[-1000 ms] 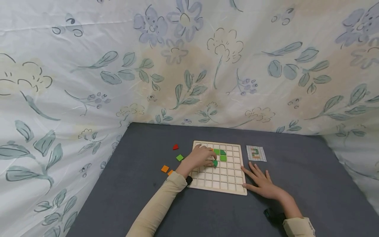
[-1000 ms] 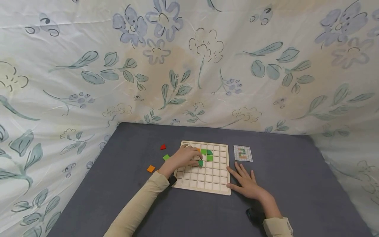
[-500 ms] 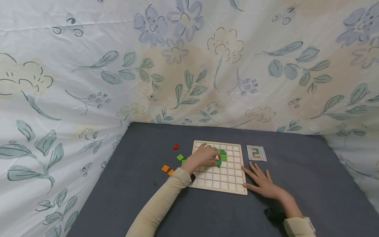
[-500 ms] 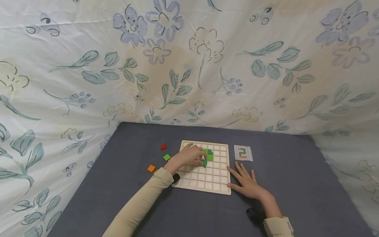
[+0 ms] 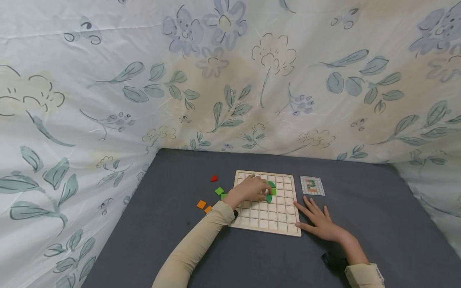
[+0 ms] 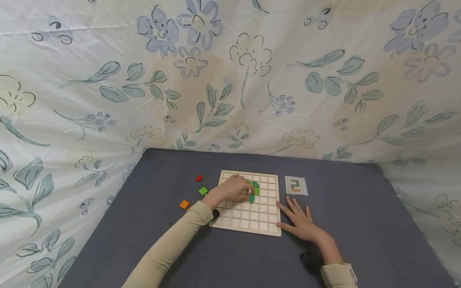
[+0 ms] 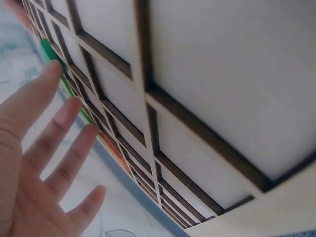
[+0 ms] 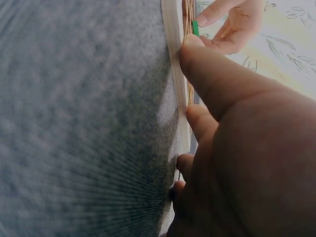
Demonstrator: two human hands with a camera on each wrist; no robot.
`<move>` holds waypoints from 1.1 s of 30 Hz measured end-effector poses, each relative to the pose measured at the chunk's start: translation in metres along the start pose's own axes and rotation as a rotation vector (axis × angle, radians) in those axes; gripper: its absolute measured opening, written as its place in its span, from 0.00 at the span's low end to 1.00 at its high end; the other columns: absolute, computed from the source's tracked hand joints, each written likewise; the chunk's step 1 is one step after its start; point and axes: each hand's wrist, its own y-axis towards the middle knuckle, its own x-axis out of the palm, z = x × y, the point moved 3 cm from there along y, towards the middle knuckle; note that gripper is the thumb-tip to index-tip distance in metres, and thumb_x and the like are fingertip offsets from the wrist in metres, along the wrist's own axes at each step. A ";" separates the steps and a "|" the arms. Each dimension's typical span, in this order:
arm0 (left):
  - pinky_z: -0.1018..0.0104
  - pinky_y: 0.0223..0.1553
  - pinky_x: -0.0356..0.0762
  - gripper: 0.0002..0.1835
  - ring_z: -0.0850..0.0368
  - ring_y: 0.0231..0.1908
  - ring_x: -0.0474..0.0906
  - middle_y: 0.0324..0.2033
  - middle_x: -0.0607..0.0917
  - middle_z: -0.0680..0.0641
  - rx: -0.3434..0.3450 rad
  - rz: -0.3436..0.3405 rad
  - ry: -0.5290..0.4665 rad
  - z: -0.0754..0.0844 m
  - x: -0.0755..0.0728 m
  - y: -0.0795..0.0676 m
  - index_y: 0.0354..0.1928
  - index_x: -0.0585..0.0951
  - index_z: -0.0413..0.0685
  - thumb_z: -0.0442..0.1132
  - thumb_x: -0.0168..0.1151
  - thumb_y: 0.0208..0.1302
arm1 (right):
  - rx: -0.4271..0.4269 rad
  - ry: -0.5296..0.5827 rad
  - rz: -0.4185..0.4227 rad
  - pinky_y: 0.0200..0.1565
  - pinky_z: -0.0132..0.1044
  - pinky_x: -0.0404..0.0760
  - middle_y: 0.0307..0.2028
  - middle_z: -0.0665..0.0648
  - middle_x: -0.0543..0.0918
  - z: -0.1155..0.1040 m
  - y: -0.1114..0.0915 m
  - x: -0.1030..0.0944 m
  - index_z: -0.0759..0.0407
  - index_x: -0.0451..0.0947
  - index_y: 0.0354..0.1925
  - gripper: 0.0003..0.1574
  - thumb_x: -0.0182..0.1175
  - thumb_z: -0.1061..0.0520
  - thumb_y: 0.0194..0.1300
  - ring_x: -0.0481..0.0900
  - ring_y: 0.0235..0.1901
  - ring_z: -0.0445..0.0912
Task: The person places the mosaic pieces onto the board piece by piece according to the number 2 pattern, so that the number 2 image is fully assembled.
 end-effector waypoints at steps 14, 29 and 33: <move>0.54 0.60 0.66 0.16 0.64 0.39 0.73 0.37 0.79 0.61 -0.051 0.040 0.043 0.001 0.003 -0.001 0.41 0.80 0.67 0.63 0.60 0.55 | 0.007 -0.002 0.000 0.56 0.75 0.27 0.71 0.70 0.43 0.003 0.001 0.001 0.49 0.53 0.71 0.44 0.56 0.41 0.63 0.35 0.68 0.69; 0.52 0.62 0.63 0.15 0.64 0.38 0.71 0.36 0.77 0.61 -0.078 0.047 0.064 0.003 0.007 0.002 0.39 0.80 0.69 0.63 0.61 0.53 | 0.011 -0.013 0.006 0.56 0.75 0.28 0.70 0.70 0.43 -0.002 0.001 0.000 0.49 0.53 0.71 0.43 0.56 0.41 0.63 0.36 0.68 0.69; 0.51 0.63 0.62 0.14 0.63 0.40 0.71 0.37 0.77 0.61 -0.064 0.043 0.054 0.004 0.006 0.003 0.42 0.80 0.68 0.61 0.61 0.55 | 0.009 -0.017 0.007 0.56 0.75 0.29 0.70 0.70 0.44 -0.001 0.001 0.001 0.50 0.54 0.71 0.44 0.56 0.41 0.62 0.37 0.68 0.69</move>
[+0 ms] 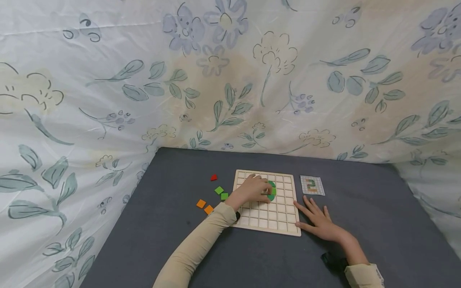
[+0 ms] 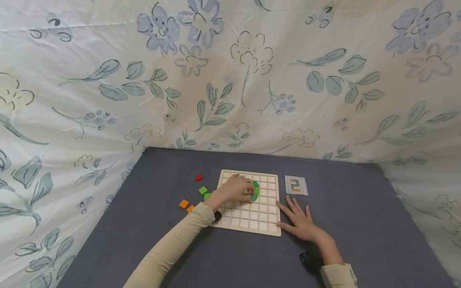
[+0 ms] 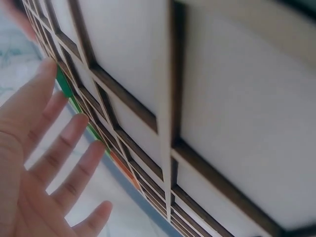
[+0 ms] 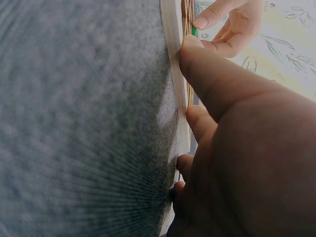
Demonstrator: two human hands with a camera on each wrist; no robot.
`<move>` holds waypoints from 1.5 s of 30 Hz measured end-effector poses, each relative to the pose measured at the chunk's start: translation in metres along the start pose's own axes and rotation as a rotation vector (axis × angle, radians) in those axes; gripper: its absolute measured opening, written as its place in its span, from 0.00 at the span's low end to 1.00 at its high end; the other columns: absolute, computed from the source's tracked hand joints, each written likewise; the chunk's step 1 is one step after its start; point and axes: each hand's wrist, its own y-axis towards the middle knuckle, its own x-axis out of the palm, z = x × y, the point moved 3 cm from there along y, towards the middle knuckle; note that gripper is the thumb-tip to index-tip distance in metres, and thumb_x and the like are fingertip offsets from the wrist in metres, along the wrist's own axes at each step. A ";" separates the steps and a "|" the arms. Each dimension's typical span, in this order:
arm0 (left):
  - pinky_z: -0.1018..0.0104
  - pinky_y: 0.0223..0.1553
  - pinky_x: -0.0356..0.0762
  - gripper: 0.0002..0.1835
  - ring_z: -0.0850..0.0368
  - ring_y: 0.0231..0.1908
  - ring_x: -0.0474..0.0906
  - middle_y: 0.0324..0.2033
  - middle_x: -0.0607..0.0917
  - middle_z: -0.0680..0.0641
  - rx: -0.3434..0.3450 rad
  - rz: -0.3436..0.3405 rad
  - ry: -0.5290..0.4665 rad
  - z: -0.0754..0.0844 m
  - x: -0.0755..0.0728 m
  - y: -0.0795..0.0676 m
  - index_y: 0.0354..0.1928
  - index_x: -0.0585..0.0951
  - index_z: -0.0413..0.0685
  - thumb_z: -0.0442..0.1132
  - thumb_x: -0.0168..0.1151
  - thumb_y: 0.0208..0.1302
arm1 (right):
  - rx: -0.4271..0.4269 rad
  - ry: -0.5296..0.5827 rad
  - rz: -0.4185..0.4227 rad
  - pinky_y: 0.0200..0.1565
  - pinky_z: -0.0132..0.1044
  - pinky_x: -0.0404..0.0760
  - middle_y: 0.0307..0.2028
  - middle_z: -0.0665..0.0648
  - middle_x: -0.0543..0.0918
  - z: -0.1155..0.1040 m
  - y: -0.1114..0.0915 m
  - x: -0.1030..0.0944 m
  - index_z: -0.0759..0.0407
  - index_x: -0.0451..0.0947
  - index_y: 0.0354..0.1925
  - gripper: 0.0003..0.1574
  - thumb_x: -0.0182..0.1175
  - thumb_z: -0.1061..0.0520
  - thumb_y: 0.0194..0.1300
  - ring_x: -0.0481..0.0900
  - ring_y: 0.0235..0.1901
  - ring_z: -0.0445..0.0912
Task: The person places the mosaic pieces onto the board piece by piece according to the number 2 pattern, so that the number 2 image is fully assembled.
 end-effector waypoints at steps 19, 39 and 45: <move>0.51 0.63 0.62 0.13 0.62 0.40 0.72 0.37 0.77 0.61 -0.022 -0.005 0.019 0.004 -0.001 0.000 0.40 0.79 0.67 0.60 0.60 0.56 | -0.013 0.003 0.004 0.56 0.76 0.29 0.70 0.70 0.44 0.002 0.001 0.001 0.50 0.53 0.71 0.43 0.57 0.42 0.63 0.37 0.68 0.70; 0.50 0.64 0.60 0.14 0.60 0.44 0.73 0.40 0.80 0.60 -0.086 -0.026 -0.032 -0.002 -0.008 -0.016 0.46 0.81 0.67 0.56 0.61 0.58 | -0.009 0.000 -0.001 0.56 0.75 0.28 0.70 0.70 0.44 0.002 0.001 -0.001 0.50 0.53 0.71 0.44 0.56 0.41 0.62 0.37 0.68 0.70; 0.49 0.65 0.58 0.15 0.59 0.47 0.73 0.41 0.80 0.59 -0.104 -0.004 -0.094 -0.008 -0.008 -0.024 0.47 0.81 0.65 0.55 0.62 0.58 | -0.018 0.016 -0.001 0.56 0.75 0.28 0.70 0.70 0.44 0.002 0.000 0.000 0.49 0.53 0.71 0.43 0.57 0.42 0.63 0.36 0.68 0.70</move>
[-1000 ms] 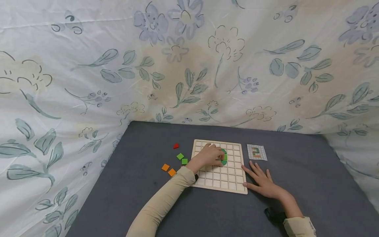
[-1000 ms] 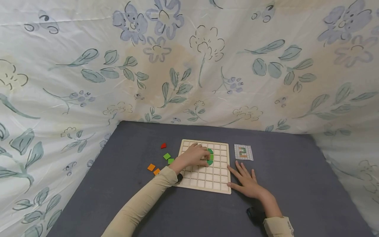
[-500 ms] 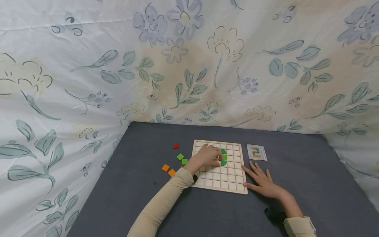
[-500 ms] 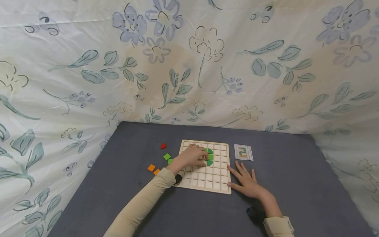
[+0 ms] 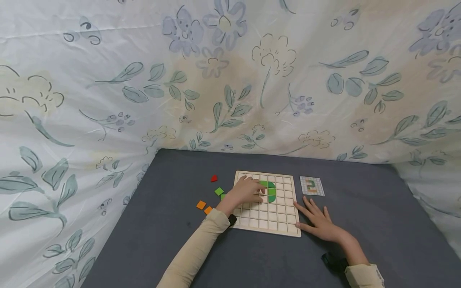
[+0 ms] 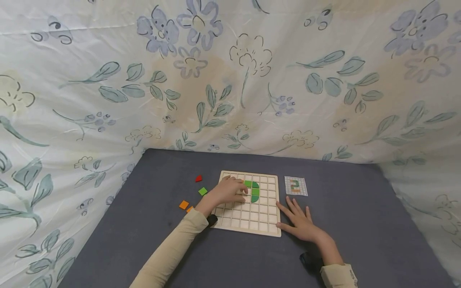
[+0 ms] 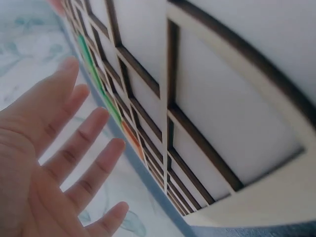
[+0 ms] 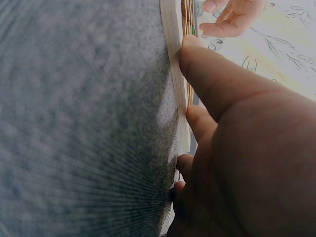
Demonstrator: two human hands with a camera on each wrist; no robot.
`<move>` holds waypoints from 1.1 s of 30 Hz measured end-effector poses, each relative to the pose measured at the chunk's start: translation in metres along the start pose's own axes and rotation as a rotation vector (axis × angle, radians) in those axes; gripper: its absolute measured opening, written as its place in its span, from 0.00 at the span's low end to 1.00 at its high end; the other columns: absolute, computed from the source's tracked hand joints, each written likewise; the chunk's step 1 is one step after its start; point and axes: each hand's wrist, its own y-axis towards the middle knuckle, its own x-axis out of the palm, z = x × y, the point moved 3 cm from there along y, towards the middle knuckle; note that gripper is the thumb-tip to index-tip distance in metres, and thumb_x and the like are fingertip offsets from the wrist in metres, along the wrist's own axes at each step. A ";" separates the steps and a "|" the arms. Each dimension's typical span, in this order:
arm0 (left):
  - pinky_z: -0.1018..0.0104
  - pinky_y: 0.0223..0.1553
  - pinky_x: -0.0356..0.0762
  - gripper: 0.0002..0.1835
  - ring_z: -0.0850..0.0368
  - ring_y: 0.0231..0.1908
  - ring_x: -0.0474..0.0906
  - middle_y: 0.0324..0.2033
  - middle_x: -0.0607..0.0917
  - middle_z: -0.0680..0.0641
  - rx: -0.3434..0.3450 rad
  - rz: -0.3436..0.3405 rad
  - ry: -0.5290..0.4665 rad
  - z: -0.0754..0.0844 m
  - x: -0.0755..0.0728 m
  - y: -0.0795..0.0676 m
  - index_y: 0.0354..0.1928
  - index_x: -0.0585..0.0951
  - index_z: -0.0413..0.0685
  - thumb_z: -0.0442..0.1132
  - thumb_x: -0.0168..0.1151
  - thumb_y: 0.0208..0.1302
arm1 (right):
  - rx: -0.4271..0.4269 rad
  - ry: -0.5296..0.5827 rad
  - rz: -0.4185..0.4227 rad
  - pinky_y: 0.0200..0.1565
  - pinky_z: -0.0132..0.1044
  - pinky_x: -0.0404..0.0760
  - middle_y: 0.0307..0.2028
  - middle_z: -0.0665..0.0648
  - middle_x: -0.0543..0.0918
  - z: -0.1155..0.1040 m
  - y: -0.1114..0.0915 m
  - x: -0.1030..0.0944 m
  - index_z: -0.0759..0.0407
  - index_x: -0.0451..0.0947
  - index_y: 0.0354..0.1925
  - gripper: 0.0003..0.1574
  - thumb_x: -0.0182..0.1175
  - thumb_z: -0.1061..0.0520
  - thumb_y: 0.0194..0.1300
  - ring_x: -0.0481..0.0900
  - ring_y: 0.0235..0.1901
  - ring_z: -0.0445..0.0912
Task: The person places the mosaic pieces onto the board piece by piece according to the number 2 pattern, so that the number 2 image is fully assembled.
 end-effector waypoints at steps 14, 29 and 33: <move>0.44 0.65 0.57 0.14 0.56 0.47 0.74 0.44 0.81 0.56 -0.063 0.088 -0.132 -0.017 -0.010 -0.025 0.46 0.83 0.61 0.51 0.64 0.58 | 0.008 -0.007 0.000 0.56 0.75 0.28 0.70 0.70 0.44 -0.003 -0.001 -0.001 0.49 0.54 0.71 0.44 0.57 0.41 0.62 0.37 0.68 0.70; 0.42 0.67 0.51 0.16 0.51 0.52 0.72 0.45 0.80 0.54 -0.155 0.142 -0.177 -0.049 -0.012 -0.055 0.48 0.82 0.58 0.50 0.64 0.57 | -0.085 0.049 0.067 0.54 0.77 0.27 0.69 0.72 0.45 -0.001 -0.002 0.000 0.49 0.55 0.70 0.42 0.57 0.44 0.63 0.35 0.68 0.70; 0.42 0.67 0.50 0.16 0.52 0.50 0.73 0.41 0.80 0.53 -0.167 0.160 -0.185 -0.057 -0.011 -0.063 0.48 0.81 0.58 0.50 0.64 0.58 | -0.084 0.050 0.061 0.53 0.77 0.26 0.70 0.72 0.45 -0.002 -0.003 0.000 0.49 0.54 0.70 0.42 0.57 0.44 0.63 0.35 0.68 0.70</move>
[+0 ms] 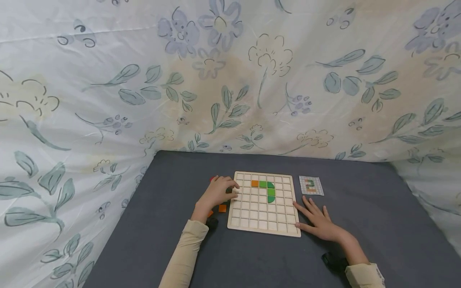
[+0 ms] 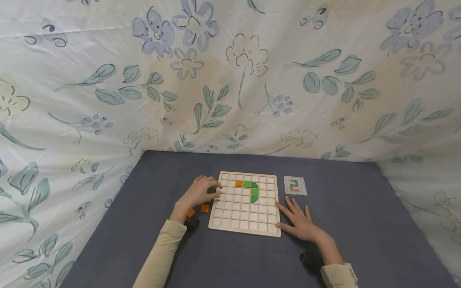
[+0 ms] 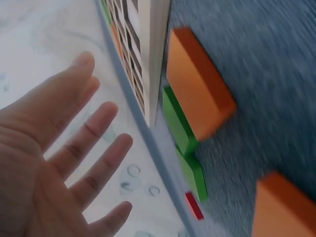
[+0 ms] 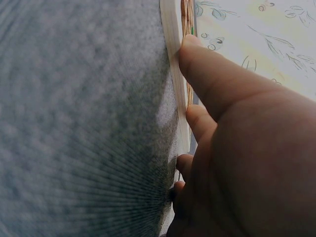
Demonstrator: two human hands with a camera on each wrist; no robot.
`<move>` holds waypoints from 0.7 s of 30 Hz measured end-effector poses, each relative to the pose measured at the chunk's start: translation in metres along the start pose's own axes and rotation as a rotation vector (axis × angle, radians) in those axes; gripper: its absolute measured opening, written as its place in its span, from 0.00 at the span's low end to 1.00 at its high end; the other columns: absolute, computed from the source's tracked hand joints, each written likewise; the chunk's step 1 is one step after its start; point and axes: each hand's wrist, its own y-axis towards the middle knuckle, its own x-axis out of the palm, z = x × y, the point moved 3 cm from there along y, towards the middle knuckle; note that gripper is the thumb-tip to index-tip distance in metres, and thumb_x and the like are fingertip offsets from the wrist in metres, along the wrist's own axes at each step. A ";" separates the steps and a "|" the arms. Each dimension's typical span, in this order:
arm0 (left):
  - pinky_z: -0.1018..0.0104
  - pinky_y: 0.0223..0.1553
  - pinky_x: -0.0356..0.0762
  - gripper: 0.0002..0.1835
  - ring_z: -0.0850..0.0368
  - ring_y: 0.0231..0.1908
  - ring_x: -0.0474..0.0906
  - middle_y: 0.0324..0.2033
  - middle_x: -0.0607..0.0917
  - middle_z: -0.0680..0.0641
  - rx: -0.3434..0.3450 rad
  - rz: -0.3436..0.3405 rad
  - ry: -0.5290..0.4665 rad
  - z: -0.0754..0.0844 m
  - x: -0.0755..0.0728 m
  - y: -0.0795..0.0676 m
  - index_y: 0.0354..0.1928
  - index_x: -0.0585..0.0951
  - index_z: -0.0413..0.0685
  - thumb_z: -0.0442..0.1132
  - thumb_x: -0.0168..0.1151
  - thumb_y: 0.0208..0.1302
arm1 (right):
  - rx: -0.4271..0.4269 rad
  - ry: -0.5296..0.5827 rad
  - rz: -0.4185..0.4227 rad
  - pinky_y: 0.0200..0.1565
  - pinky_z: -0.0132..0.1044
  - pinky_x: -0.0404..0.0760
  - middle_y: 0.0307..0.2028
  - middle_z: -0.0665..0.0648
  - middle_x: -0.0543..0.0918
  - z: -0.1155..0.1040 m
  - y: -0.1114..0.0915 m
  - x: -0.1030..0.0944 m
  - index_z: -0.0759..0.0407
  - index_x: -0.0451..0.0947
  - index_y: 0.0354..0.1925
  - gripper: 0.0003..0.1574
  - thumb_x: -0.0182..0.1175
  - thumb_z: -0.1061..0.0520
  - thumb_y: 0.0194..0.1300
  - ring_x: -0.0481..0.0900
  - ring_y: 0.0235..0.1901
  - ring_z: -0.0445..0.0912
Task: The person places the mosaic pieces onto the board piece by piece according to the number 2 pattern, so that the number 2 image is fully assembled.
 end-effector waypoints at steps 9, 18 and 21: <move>0.39 0.67 0.46 0.16 0.50 0.52 0.72 0.46 0.79 0.52 -0.049 0.041 -0.066 -0.016 -0.010 -0.013 0.48 0.82 0.56 0.47 0.66 0.56 | 0.063 -0.049 -0.032 0.55 0.76 0.28 0.70 0.71 0.44 0.000 0.002 -0.002 0.51 0.55 0.70 0.43 0.57 0.42 0.62 0.37 0.67 0.71; 0.39 0.67 0.46 0.16 0.47 0.54 0.70 0.48 0.77 0.49 -0.086 0.036 -0.094 -0.028 -0.017 -0.021 0.49 0.81 0.55 0.45 0.65 0.57 | 0.087 -0.063 -0.051 0.56 0.75 0.28 0.70 0.71 0.44 0.000 0.002 -0.001 0.50 0.54 0.71 0.43 0.56 0.41 0.63 0.37 0.68 0.70; 0.39 0.67 0.47 0.16 0.45 0.54 0.69 0.48 0.77 0.49 -0.097 0.041 -0.096 -0.032 -0.018 -0.024 0.49 0.82 0.54 0.44 0.66 0.57 | 0.091 -0.062 -0.048 0.56 0.75 0.28 0.70 0.70 0.44 0.000 0.002 -0.001 0.50 0.54 0.71 0.44 0.57 0.41 0.62 0.37 0.68 0.70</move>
